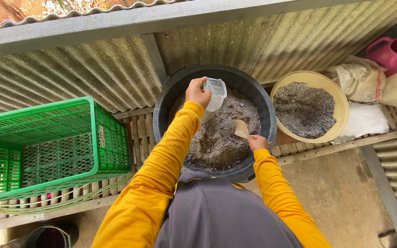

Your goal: The person scoops small dark grains from a large black basin into a small white plastic bag using a wooden spoon. The person holds the bag open with one hand while repeatedly transferring grains with the other hand until the bag is full.

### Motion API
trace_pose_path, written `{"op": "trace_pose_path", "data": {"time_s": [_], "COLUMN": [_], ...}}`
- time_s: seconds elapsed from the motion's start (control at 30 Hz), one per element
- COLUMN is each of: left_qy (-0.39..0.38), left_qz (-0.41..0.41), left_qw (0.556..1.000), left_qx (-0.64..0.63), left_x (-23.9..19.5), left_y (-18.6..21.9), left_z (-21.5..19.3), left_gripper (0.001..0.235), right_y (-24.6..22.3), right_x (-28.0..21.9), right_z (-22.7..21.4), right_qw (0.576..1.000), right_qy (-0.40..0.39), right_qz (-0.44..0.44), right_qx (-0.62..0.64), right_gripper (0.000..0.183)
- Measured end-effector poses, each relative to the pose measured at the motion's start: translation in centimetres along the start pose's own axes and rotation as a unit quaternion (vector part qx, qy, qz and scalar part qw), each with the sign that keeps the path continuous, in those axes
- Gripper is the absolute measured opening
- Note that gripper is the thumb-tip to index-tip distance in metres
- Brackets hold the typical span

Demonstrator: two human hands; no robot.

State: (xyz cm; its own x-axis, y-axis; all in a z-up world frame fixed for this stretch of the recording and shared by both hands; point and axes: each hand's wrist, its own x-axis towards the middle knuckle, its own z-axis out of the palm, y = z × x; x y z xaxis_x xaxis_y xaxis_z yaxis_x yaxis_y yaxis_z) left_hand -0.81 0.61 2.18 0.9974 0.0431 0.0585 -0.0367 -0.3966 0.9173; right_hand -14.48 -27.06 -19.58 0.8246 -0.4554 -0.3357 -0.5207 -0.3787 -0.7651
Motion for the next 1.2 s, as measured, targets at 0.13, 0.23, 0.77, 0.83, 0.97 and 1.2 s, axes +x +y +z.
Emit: {"op": "trace_pose_path", "data": {"time_s": [0.13, 0.23, 0.77, 0.83, 0.97, 1.2], "left_qy": [0.005, 0.009, 0.004, 0.010, 0.022, 0.023], "left_qz": [0.020, 0.030, 0.027, 0.027, 0.039, 0.031], "left_qw": [1.000, 0.999, 1.000, 1.000, 0.999, 0.999], "left_qx": [-0.004, -0.005, -0.001, -0.003, 0.006, -0.004], "left_x": [0.4, 0.7, 0.6, 0.9, 0.9, 0.6], "left_y": [-0.4, -0.9, -1.0, -1.2, -1.7, -1.6], "left_z": [0.4, 0.7, 1.3, 1.2, 0.8, 0.5], "left_gripper": [0.044, 0.043, 0.044, 0.045, 0.045, 0.044], "right_y": [-1.8, -4.8, -27.1, -27.3, -24.0, -12.2], "right_x": [-0.3, -0.9, -11.8, -12.9, -10.4, -4.6], "right_z": [-1.8, -4.7, -8.7, -7.6, -8.1, -7.4], "right_qw": [0.979, 0.974, 0.865, 0.833, 0.849, 0.848], "right_qy": [-0.087, -0.131, 0.168, 0.199, 0.220, -0.093], "right_qz": [0.121, 0.133, -0.431, -0.445, -0.379, 0.046], "right_qx": [0.137, 0.127, -0.196, -0.262, -0.295, -0.519], "right_gripper": [0.021, 0.019, 0.024, 0.027, 0.025, 0.041]}}
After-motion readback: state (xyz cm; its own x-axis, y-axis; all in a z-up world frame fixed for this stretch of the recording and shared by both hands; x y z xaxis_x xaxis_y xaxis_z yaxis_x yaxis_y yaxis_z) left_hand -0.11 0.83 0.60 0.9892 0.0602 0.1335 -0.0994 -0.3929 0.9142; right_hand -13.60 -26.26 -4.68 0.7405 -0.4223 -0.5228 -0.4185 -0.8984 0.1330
